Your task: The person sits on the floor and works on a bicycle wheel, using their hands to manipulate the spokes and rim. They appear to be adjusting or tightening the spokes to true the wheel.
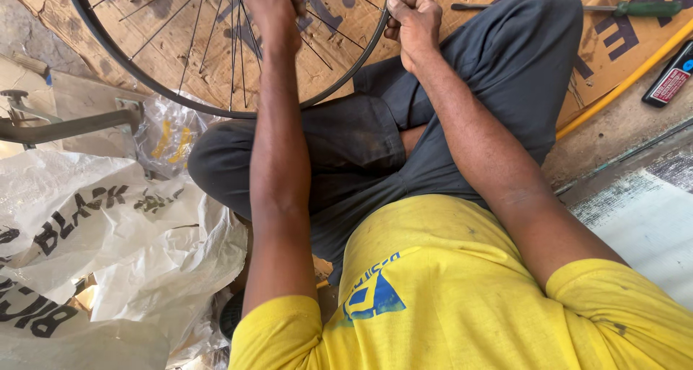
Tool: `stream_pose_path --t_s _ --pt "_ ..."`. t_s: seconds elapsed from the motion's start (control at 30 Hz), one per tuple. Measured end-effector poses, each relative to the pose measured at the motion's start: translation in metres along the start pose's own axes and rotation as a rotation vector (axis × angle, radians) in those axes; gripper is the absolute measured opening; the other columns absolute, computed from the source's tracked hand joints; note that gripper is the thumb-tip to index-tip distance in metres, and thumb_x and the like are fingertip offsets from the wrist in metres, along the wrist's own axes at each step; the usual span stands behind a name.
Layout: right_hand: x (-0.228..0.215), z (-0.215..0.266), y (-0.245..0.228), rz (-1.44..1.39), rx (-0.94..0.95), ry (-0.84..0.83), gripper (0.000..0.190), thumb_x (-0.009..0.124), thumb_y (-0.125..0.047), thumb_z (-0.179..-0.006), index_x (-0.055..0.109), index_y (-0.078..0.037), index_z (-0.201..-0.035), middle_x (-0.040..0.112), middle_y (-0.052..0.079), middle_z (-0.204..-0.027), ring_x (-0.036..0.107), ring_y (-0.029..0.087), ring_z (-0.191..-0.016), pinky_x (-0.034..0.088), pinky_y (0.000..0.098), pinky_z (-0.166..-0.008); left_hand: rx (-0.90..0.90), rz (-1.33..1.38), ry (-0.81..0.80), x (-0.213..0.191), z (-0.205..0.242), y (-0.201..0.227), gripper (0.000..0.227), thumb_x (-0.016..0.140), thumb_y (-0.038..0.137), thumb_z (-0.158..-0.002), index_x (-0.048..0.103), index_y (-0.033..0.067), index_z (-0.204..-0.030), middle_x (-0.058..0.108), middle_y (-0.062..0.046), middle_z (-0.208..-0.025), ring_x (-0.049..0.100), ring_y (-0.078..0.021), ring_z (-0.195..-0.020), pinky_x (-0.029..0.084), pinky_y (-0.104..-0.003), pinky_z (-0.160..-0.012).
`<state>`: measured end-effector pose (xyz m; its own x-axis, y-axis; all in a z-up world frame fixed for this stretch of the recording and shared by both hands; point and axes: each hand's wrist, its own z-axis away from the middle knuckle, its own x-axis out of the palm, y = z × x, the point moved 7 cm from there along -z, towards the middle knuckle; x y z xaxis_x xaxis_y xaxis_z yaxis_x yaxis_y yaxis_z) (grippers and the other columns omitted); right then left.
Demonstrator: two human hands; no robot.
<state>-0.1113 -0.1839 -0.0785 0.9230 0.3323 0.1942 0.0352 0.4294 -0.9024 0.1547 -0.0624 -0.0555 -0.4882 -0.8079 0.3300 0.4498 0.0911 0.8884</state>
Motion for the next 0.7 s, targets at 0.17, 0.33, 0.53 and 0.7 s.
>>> stream_pose_path --t_s 0.17,0.33,0.53,0.7 --pt "0.0 -0.007 0.0 -0.04 -0.002 0.016 0.006 0.069 -0.007 -0.099 0.064 -0.005 -0.097 0.068 0.003 -0.078 0.066 0.012 -0.063 0.062 0.0292 -0.058 -0.066 -0.072 0.069 -0.004 0.053 -0.002 0.024 0.063 0.028 -0.104 0.069 0.004 -0.104 0.065 -0.003 -0.069 0.048 -0.0067 -0.049 0.041 -0.027 -0.04" --pt "-0.001 -0.008 0.002 -0.133 -0.02 -0.019 0.005 0.067 -0.004 -0.098 0.066 -0.004 -0.093 0.072 0.005 -0.08 0.072 0.016 -0.066 0.067 0.0341 -0.061 -0.115 0.111 -0.009 -0.013 0.066 0.001 0.028 0.058 0.024 -0.109 0.066 -0.0015 -0.101 0.051 -0.004 -0.06 0.051 -0.0154 -0.048 0.054 -0.036 -0.047" --pt "-0.005 -0.01 -0.016 -0.284 -0.138 -0.098 0.008 0.075 -0.004 -0.097 0.069 0.002 -0.095 0.072 0.011 -0.081 0.073 0.021 -0.07 0.066 0.0382 -0.067 -0.095 -0.604 -0.304 0.008 0.092 0.003 0.03 0.048 0.026 -0.107 0.062 0.0001 -0.113 0.07 -0.006 -0.075 0.071 -0.0134 -0.061 0.064 -0.035 -0.054" --pt "0.007 0.001 -0.046 -0.349 -0.173 -0.137 0.011 0.074 -0.008 -0.096 0.071 0.002 -0.095 0.073 0.012 -0.082 0.075 0.022 -0.072 0.068 0.0391 -0.069 -0.29 -0.744 -0.521 0.014 0.145 0.023 0.032 0.054 0.025 -0.11 0.066 -0.0034 -0.119 0.077 -0.009 -0.089 0.08 -0.0183 -0.076 0.066 -0.034 -0.062"
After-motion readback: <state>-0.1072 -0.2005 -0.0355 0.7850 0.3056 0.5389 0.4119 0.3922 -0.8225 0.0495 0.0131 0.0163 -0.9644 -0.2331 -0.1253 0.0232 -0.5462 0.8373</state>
